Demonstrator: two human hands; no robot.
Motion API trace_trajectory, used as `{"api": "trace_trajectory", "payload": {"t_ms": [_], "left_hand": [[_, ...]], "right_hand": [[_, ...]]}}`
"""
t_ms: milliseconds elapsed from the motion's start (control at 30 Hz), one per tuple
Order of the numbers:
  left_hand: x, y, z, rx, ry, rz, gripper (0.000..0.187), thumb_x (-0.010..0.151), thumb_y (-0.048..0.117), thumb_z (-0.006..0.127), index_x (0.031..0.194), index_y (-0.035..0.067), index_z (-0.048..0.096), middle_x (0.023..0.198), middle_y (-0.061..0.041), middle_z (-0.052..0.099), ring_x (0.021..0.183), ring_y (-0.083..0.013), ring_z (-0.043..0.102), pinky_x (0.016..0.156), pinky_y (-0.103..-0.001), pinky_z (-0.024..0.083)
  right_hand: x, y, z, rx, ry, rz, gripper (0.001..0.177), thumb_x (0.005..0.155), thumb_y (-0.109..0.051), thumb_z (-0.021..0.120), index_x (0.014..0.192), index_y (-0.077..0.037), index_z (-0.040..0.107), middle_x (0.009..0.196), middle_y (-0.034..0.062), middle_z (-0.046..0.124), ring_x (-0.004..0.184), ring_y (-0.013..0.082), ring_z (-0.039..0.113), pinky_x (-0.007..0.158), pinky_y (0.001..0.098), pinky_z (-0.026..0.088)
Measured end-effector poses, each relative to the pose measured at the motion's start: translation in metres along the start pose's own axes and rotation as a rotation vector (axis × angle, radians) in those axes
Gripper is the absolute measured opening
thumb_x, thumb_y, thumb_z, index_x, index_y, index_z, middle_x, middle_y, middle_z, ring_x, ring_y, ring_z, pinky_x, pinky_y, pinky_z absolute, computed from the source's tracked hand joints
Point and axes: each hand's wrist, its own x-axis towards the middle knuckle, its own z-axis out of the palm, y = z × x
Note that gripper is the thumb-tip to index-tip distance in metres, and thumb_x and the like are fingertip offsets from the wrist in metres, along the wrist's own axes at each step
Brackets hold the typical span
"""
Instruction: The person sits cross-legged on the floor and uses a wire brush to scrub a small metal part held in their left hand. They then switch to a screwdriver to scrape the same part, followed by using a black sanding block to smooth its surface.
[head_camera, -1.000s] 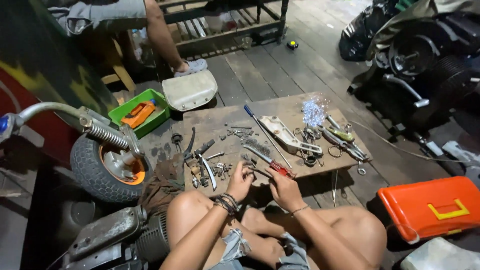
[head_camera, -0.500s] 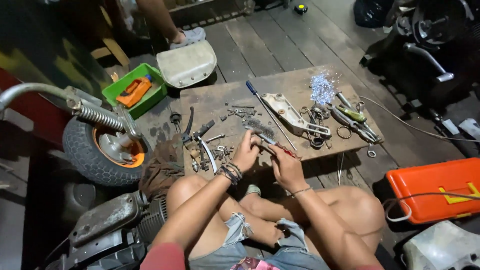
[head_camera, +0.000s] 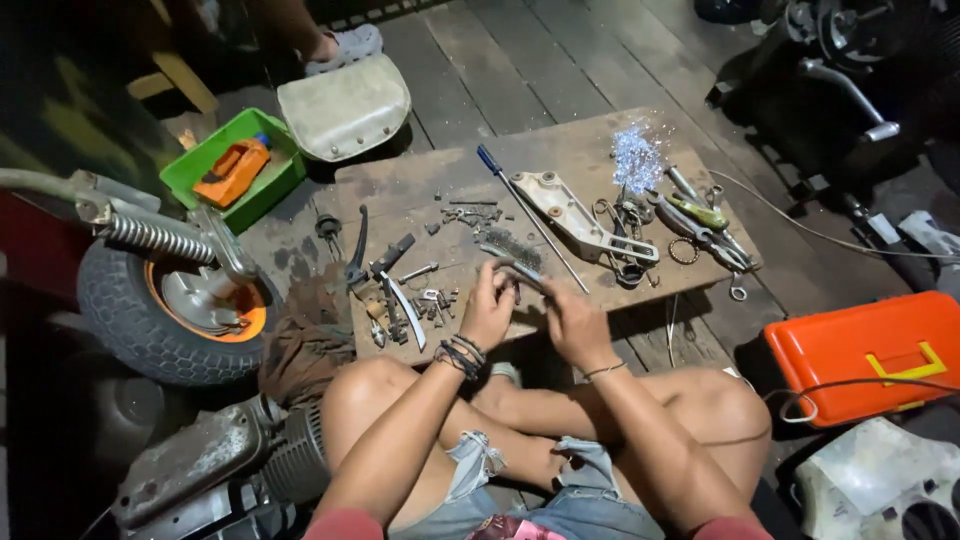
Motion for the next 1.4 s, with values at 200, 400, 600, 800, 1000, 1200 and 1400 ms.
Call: {"api": "trace_trajectory", "payload": {"t_ms": [200,400,600,800,1000,1200,1400], "left_hand": [[0.008,-0.034,0.011,-0.045,0.005,0.049,0.046,0.092,0.0,0.049,0.136,0.009,0.047,0.085,-0.01,0.065,0.087,-0.025,0.064,0.089,-0.043,0.054],[-0.004,-0.015,0.014,0.028,0.026,0.068,0.043,0.092,0.002,0.052,0.134,0.005,0.047,0.095,-0.02,0.068,0.092,-0.0359,0.066,0.089,-0.052,0.053],[-0.002,-0.023,0.016,0.027,0.034,0.046,0.045,0.093,0.001,0.05,0.137,0.009,0.046,0.091,-0.011,0.066,0.089,-0.0267,0.067,0.088,-0.043,0.054],[-0.005,-0.027,0.015,0.026,0.024,0.047,0.046,0.093,0.002,0.049,0.137,0.011,0.047,0.085,-0.01,0.067,0.08,-0.0246,0.066,0.081,-0.04,0.055],[-0.005,-0.027,0.014,0.083,0.044,0.092,0.053,0.086,-0.004,0.047,0.137,0.01,0.049,0.092,-0.013,0.068,0.086,-0.032,0.067,0.084,-0.046,0.056],[-0.005,-0.02,0.011,0.02,0.044,0.055,0.043,0.093,0.002,0.048,0.135,0.01,0.049,0.088,-0.012,0.069,0.083,-0.0265,0.067,0.083,-0.04,0.055],[-0.008,-0.008,0.011,0.07,0.002,0.092,0.042,0.092,0.002,0.05,0.133,0.01,0.049,0.095,-0.012,0.072,0.088,-0.0293,0.07,0.085,-0.045,0.056]], "right_hand": [[-0.012,0.012,-0.014,-0.05,0.047,-0.013,0.045,0.089,-0.011,0.063,0.132,-0.021,0.067,0.114,0.0018,0.076,0.104,0.0228,0.073,0.084,0.0362,0.059],[-0.005,0.019,0.008,-0.079,0.054,-0.058,0.045,0.087,-0.012,0.068,0.132,-0.015,0.066,0.104,0.0097,0.076,0.094,0.0272,0.074,0.077,0.0397,0.06],[-0.012,0.012,0.001,-0.021,0.062,-0.023,0.044,0.09,-0.015,0.065,0.134,-0.017,0.065,0.115,0.0052,0.076,0.101,0.0233,0.074,0.081,0.0351,0.059],[-0.009,0.026,0.006,-0.064,0.001,0.056,0.045,0.089,-0.014,0.065,0.134,-0.012,0.064,0.104,0.0139,0.076,0.094,0.0315,0.074,0.076,0.0446,0.06],[-0.02,0.003,0.005,-0.019,-0.008,-0.072,0.045,0.087,-0.015,0.067,0.132,-0.018,0.066,0.109,0.0075,0.077,0.095,0.0253,0.075,0.077,0.0373,0.061],[-0.01,0.012,-0.004,-0.019,0.02,0.06,0.045,0.091,-0.015,0.065,0.135,-0.011,0.062,0.105,0.014,0.076,0.093,0.0332,0.074,0.075,0.0443,0.06],[-0.02,0.009,0.012,-0.076,-0.095,0.063,0.044,0.091,-0.023,0.064,0.135,-0.024,0.063,0.102,0.0056,0.077,0.092,0.0258,0.075,0.079,0.0411,0.061]]}}
